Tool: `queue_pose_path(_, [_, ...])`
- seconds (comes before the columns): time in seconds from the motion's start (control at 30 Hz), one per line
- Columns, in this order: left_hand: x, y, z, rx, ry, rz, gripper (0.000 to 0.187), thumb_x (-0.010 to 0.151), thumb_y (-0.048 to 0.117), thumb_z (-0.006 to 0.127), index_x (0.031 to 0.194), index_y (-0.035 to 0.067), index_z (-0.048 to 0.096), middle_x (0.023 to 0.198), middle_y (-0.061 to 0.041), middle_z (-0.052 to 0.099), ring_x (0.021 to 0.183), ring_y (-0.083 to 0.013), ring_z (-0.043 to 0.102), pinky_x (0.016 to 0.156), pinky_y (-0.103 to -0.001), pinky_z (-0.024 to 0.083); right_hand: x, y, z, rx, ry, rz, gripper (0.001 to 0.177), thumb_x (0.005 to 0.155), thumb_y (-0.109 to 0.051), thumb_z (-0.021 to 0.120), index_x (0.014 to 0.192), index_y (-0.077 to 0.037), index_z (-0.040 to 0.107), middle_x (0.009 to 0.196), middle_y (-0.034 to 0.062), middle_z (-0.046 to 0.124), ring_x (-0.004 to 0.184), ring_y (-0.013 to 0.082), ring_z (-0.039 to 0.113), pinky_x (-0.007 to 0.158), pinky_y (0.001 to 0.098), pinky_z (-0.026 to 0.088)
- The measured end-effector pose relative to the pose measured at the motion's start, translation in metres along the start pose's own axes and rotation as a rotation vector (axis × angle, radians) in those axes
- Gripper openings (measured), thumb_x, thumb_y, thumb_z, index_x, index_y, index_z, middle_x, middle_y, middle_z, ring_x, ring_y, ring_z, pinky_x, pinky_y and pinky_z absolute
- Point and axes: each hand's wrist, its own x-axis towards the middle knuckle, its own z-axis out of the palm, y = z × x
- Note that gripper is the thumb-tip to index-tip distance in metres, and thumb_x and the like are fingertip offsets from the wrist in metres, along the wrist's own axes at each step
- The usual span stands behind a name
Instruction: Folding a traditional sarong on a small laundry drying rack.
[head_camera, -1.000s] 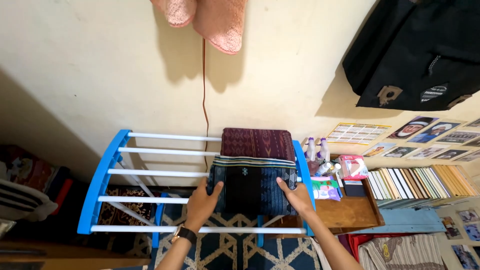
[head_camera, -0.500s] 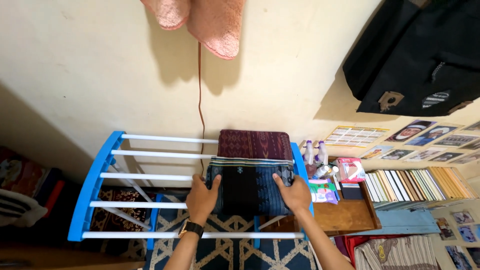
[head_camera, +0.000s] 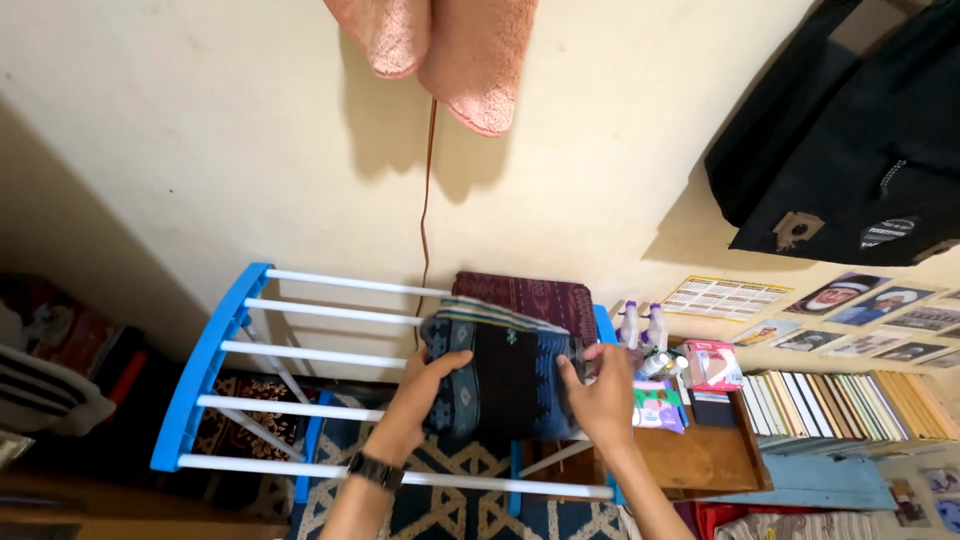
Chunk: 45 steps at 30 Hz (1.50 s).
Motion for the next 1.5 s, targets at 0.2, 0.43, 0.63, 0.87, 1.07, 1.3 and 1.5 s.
queue_pose_path(0.2, [-0.141, 0.089, 0.063, 1.078, 0.342, 0.384, 0.052, 0.080, 0.038, 0.080, 0.121, 0.013, 0.062, 0.100, -0.010, 0.075, 0.095, -0.0276, 0.072, 0.085, -0.039, 0.052, -0.023, -0.074, -0.069, 0.982, -0.830, 0.231, 0.065, 0.087, -0.058, 0.056, 0.134, -0.013, 0.054, 0.123, 0.0151, 0.067, 0.106, 0.0287, 0.071, 0.080, 0.0420, 0.056])
queue_pose_path(0.43, [-0.045, -0.040, 0.101, 1.491, 0.363, 0.743, 0.050, 0.076, 0.022, 0.079, 0.113, 0.007, 0.050, 0.098, -0.014, 0.062, 0.083, -0.0308, 0.068, 0.069, -0.040, 0.052, -0.020, 0.001, 0.028, 1.508, -1.183, 0.665, 0.079, 0.085, -0.061, 0.061, 0.146, -0.011, 0.050, 0.144, 0.0093, 0.060, 0.129, 0.0252, 0.059, 0.110, 0.0433, 0.044])
queue_pose_path(0.63, [0.020, -0.115, 0.078, 1.165, -0.191, 0.770, 0.074, 0.069, 0.015, 0.083, 0.133, -0.001, 0.048, 0.115, -0.023, 0.060, 0.098, -0.0397, 0.063, 0.078, -0.047, 0.051, -0.024, 0.032, 0.059, 1.066, -0.814, 0.801, 0.069, 0.087, -0.045, 0.071, 0.142, -0.008, 0.051, 0.134, 0.0186, 0.064, 0.122, 0.0352, 0.061, 0.102, 0.0502, 0.049])
queue_pose_path(0.87, [0.017, -0.036, -0.026, 0.891, 0.422, 0.885, 0.034, 0.081, 0.008, 0.069, 0.114, 0.011, 0.068, 0.113, -0.009, 0.071, 0.110, -0.0291, 0.066, 0.096, -0.042, 0.053, -0.027, 0.050, 0.096, 0.607, -0.172, 0.147, 0.073, 0.090, -0.039, 0.075, 0.147, -0.006, 0.043, 0.135, 0.0220, 0.054, 0.125, 0.0329, 0.053, 0.109, 0.0428, 0.041])
queue_pose_path(1.07, [0.068, 0.007, -0.101, 1.048, 0.056, 0.525, 0.102, 0.069, 0.015, 0.092, 0.155, 0.014, 0.036, 0.149, -0.016, 0.043, 0.132, -0.0356, 0.041, 0.110, -0.046, 0.034, -0.016, 0.012, 0.058, 0.389, -0.079, -0.156, 0.077, 0.086, -0.034, 0.083, 0.145, -0.004, 0.045, 0.133, 0.0243, 0.054, 0.123, 0.0394, 0.051, 0.103, 0.0441, 0.040])
queue_pose_path(1.3, [0.044, 0.029, -0.082, 1.166, -0.039, 0.439, 0.064, 0.070, 0.016, 0.089, 0.126, 0.015, 0.057, 0.134, -0.014, 0.055, 0.131, -0.0333, 0.052, 0.114, -0.041, 0.045, 0.008, 0.024, 0.034, 0.398, -0.441, -0.170, 0.042, 0.079, -0.027, 0.086, 0.112, -0.011, 0.065, 0.107, 0.0122, 0.062, 0.103, 0.0261, 0.062, 0.092, 0.0374, 0.050])
queue_pose_path(1.5, [-0.005, 0.063, -0.062, 1.397, -0.126, 0.514, 0.045, 0.067, 0.014, 0.092, 0.098, 0.017, 0.059, 0.156, -0.010, 0.031, 0.151, -0.0383, 0.020, 0.117, -0.054, 0.029, -0.004, 0.008, -0.017, 0.572, -0.734, -0.186, 0.024, 0.084, -0.013, 0.082, 0.092, -0.010, 0.060, 0.114, 0.0093, 0.060, 0.097, 0.0229, 0.059, 0.075, 0.0366, 0.051])
